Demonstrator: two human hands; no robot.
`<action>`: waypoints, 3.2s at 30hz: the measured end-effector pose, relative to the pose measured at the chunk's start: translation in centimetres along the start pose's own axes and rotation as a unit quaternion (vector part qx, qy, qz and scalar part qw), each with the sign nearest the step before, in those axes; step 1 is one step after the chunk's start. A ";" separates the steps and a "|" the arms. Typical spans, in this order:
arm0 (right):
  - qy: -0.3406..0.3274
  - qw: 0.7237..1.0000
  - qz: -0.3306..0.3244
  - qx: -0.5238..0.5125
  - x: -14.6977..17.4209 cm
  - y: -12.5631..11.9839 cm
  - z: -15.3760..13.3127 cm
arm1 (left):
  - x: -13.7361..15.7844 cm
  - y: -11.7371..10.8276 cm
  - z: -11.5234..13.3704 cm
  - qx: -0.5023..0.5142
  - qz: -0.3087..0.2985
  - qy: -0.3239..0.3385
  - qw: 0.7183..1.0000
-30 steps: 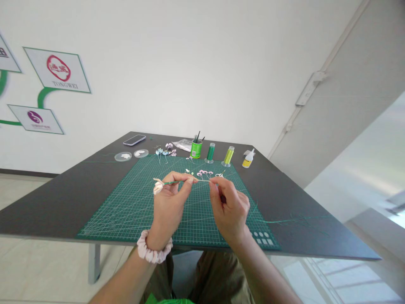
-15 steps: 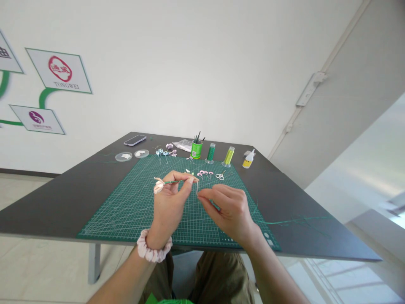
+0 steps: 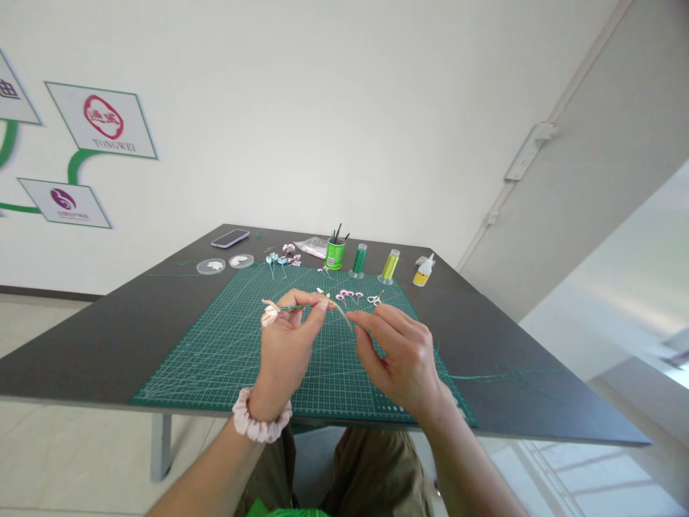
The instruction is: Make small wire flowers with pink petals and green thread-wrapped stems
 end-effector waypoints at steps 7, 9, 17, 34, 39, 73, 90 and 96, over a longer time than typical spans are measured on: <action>0.014 1.000 0.019 -0.008 -0.4 -0.5 0.0 | -0.1 -0.3 0.4 -0.105 -0.021 0.091 0.990; 0.014 1.000 0.012 0.011 -0.7 -0.5 0.0 | 0.0 -0.4 0.6 -0.145 -0.032 0.123 0.981; 0.004 0.998 -0.054 0.021 -1.7 -0.8 -0.8 | 0.3 -0.1 1.3 -0.231 -0.063 0.185 0.953; 0.138 0.944 -0.135 -0.269 -5.5 1.5 3.2 | 0.4 1.2 1.1 0.023 -0.093 -0.013 0.995; 0.215 0.903 -0.152 -0.339 -4.4 3.4 4.5 | 0.5 1.3 1.2 0.048 -0.085 -0.024 0.995; 0.379 0.789 0.001 -0.483 1.3 6.7 2.6 | 0.9 0.0 -0.2 -0.056 0.007 0.002 0.998; 0.098 0.993 0.063 -0.037 -0.6 -0.4 -1.7 | 1.1 0.0 0.6 -0.139 -0.027 0.125 0.982; 0.084 0.996 -0.037 -0.006 -3.0 -1.7 -1.0 | 1.0 0.2 1.0 -0.150 -0.074 0.139 0.976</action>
Point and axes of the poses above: each hand's wrist, its own x-axis away from the middle knuckle, its own y-axis out of the palm, z = x × y, the point moved 6 cm from there along -x, towards the middle knuckle, and after that the axes turned 6 degrees about y, right-handed, at the moved point
